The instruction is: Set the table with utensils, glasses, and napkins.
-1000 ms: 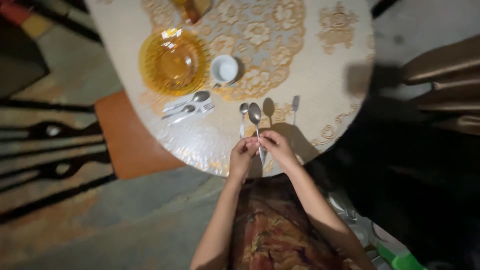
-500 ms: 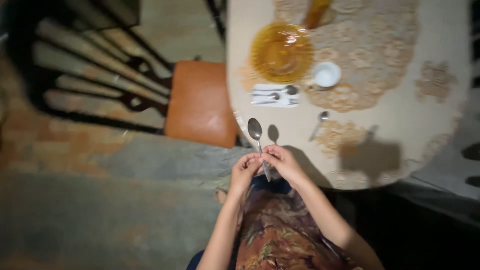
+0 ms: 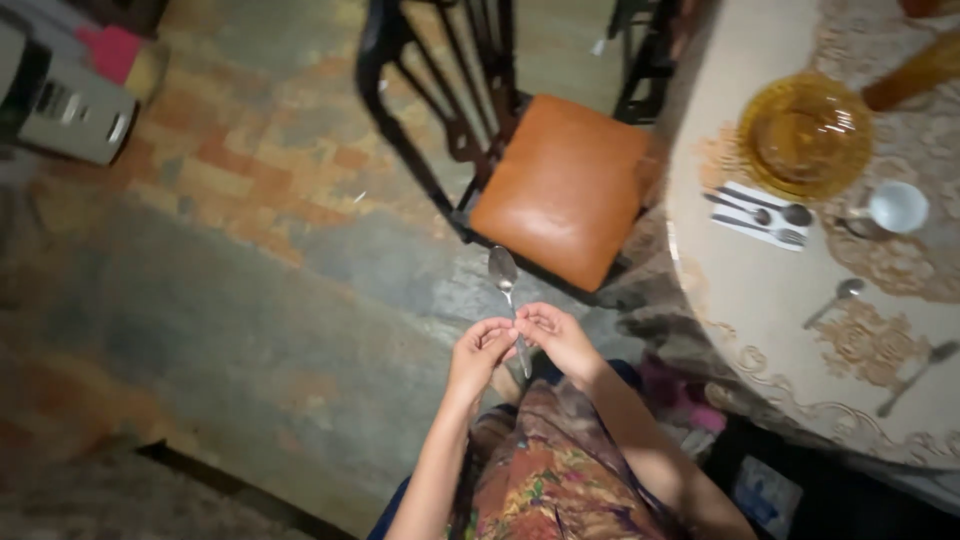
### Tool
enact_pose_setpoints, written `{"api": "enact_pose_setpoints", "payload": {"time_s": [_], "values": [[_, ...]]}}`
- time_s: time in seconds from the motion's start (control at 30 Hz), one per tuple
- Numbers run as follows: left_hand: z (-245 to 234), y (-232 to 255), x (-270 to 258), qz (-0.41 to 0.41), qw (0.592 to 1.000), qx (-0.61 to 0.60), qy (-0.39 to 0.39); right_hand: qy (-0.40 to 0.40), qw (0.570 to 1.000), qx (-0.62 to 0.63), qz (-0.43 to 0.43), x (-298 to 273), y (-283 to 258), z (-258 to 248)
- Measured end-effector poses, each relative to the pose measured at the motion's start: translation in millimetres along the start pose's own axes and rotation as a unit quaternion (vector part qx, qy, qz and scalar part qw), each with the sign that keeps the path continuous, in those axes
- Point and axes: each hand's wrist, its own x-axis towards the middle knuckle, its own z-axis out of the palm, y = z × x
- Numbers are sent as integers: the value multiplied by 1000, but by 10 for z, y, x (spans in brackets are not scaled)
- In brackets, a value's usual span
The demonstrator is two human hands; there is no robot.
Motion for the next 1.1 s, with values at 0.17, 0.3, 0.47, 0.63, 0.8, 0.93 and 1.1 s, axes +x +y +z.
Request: {"api": "enact_pose_setpoints", "payload": {"time_s": [0.17, 0.3, 0.47, 0.63, 0.8, 0.93, 1.1], "values": [[-476, 190, -123, 28, 998, -32, 38, -59, 998, -5, 11, 259, 59, 473], [-747, 320, -54, 41, 993, -83, 67, -107, 993, -12, 45, 580, 7, 776], [-1103, 731, 92, 44, 989, -100, 97, -156, 985, 20, 74, 1131, 26, 1137], [-1493, 1365, 498, 70, 985, -115, 103, -183, 982, -20, 43, 1871, -230, 1582], [-1921, 1982, 1173, 89, 988, -94, 87, -141, 986, -74, 40, 2649, -790, 2151], [-2168, 2614, 1680, 101, 992, -14, 81, -97, 992, -76, 34, 3213, -1156, 2497], [-2347, 3287, 2316, 64, 993, 51, 89, -46, 997, -51, 26, 3927, -1468, 2728]]}}
